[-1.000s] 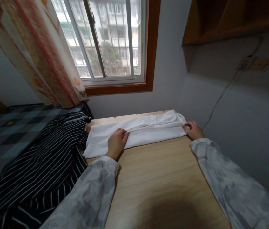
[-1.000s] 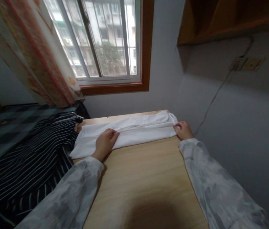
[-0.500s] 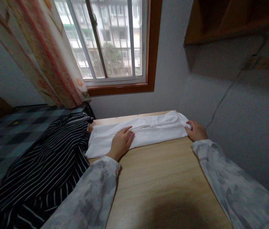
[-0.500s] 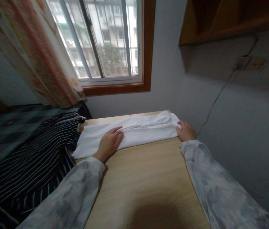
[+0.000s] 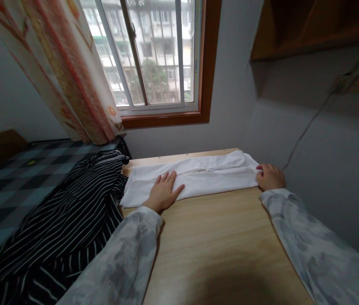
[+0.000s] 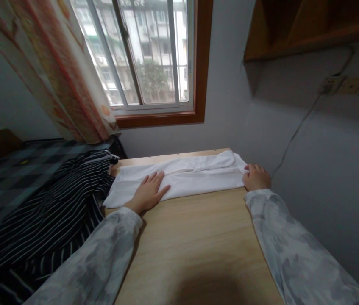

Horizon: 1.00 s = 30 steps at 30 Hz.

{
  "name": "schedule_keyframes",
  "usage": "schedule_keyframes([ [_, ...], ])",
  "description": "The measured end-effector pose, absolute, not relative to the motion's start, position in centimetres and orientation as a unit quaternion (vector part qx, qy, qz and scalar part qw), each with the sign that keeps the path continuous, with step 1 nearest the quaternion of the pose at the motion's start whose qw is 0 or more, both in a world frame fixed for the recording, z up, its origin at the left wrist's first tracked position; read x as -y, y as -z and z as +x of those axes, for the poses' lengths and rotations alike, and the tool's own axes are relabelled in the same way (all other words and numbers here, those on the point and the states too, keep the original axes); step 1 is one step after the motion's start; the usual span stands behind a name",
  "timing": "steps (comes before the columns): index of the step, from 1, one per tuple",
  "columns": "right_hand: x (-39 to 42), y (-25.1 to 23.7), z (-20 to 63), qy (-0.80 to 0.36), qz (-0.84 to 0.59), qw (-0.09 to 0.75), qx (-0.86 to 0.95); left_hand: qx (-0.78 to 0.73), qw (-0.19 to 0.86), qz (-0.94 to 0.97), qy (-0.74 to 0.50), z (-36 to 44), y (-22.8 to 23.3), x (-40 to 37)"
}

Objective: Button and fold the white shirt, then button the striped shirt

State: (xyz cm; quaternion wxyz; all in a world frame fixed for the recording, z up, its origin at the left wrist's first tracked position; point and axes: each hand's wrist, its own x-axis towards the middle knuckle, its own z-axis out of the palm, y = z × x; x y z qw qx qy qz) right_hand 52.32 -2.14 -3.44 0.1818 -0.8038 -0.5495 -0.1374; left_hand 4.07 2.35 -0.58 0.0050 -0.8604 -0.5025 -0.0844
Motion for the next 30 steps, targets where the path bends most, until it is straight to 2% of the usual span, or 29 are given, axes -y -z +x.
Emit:
schedule_keyframes([
  [6,2.4,3.1,52.4,0.111,-0.822,0.187,0.526,0.539,0.042,-0.835,0.100,2.9,0.6,-3.1],
  [13,2.5,3.0,52.5,0.031,-0.829,0.245,0.502,0.528,0.134,-0.803,0.243,2.5,-0.9,-2.6],
  [23,2.7,2.9,53.0,0.016,-0.829,0.254,0.497,0.465,0.057,-0.844,0.260,3.5,-0.5,-1.4],
  [27,2.4,3.1,53.4,0.026,-0.819,0.268,0.507,0.494,0.082,-0.817,0.285,2.6,-0.1,-2.4],
  [30,2.4,3.2,53.7,0.082,-0.814,0.294,0.494,0.554,0.094,-0.790,0.244,2.0,0.5,-3.0],
])
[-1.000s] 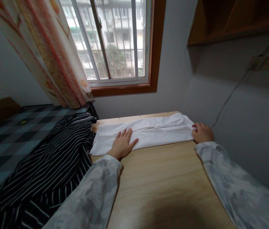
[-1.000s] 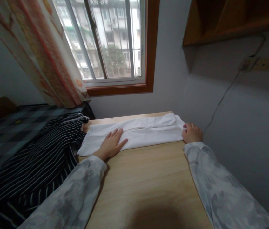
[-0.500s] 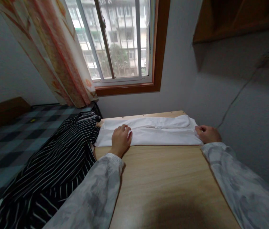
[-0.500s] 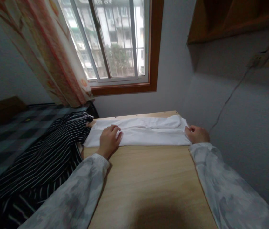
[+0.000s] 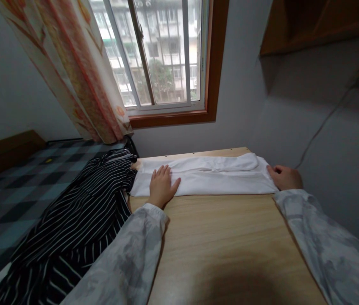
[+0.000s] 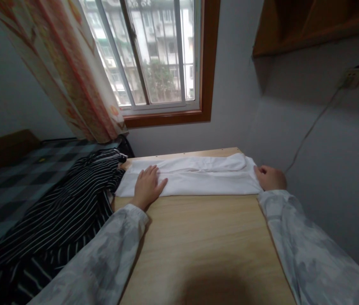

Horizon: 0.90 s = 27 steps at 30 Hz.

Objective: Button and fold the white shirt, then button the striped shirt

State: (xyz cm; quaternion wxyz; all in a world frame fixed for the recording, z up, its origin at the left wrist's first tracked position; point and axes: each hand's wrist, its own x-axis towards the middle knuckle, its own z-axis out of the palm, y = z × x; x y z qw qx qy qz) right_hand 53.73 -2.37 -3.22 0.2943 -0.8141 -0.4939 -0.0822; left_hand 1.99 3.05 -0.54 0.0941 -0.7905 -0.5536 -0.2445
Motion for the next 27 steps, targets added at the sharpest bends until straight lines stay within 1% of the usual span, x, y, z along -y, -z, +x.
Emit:
schedule_keyframes([
  [2,2.4,3.0,53.8,0.120,-0.815,0.306,0.478,0.592,0.072,-0.782,0.184,1.7,1.0,-3.3],
  [4,2.5,2.4,53.5,0.143,-0.813,0.297,0.480,0.613,0.051,-0.777,0.136,1.6,1.3,-3.3],
  [7,2.6,0.9,51.3,0.168,-0.789,0.276,0.523,0.624,0.042,-0.771,0.115,1.8,1.3,-3.2],
  [9,2.7,0.0,48.0,0.173,-0.746,0.281,0.579,0.629,0.042,-0.767,0.117,2.1,1.3,-3.0],
  [13,2.8,-0.6,38.5,0.086,-0.589,0.276,0.754,0.646,0.051,-0.752,0.116,3.1,1.2,-2.1],
  [16,2.3,-0.2,32.0,0.029,-0.520,0.253,0.815,0.651,0.067,-0.748,0.112,3.9,0.8,-1.2],
  [18,1.4,0.1,29.3,0.015,-0.499,0.240,0.833,0.644,0.081,-0.752,0.114,4.0,0.4,-0.8],
  [23,-1.1,1.2,28.5,-0.032,-0.484,0.152,0.861,0.611,0.099,-0.773,0.142,3.0,0.0,-1.2],
  [27,-2.2,2.4,30.8,-0.044,-0.482,0.139,0.864,0.624,0.070,-0.766,0.133,2.3,0.8,-1.9],
])
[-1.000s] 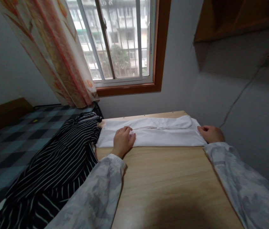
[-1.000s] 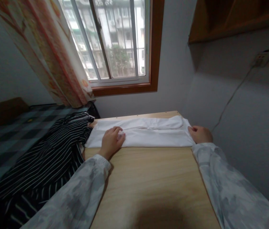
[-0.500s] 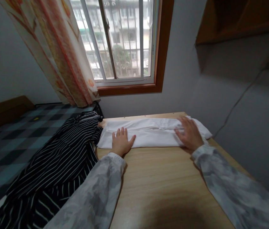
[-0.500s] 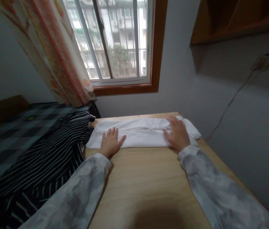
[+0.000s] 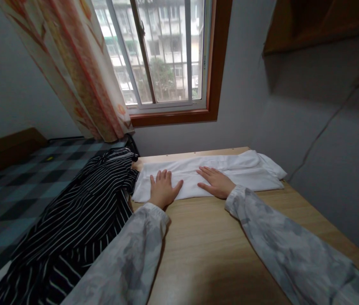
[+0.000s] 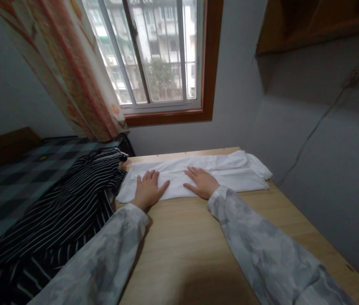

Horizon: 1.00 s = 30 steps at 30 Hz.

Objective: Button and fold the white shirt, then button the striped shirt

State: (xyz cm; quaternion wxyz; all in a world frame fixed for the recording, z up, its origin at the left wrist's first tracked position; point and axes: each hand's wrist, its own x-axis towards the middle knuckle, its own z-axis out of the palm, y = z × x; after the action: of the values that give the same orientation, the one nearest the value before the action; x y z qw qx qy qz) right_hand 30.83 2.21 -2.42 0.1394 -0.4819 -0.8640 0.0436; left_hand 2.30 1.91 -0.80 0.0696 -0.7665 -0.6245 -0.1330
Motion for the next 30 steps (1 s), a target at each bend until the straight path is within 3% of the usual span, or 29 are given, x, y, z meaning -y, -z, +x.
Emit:
schedule_keyframes([
  [5,-2.9,4.0,36.1,-0.024,-0.555,0.154,0.817,0.639,0.031,-0.760,0.111,1.8,1.3,-2.2],
  [12,-3.7,5.0,43.1,-0.013,-0.642,0.098,0.760,0.678,0.040,-0.729,0.090,-0.6,0.7,-3.5],
  [25,-4.0,5.7,44.0,-0.010,-0.674,0.109,0.731,0.758,0.110,-0.627,0.144,-3.6,-1.6,-4.0],
  [30,-3.8,5.5,43.8,-0.001,-0.673,0.108,0.731,0.787,0.017,-0.607,0.110,-4.4,-3.3,-4.6],
])
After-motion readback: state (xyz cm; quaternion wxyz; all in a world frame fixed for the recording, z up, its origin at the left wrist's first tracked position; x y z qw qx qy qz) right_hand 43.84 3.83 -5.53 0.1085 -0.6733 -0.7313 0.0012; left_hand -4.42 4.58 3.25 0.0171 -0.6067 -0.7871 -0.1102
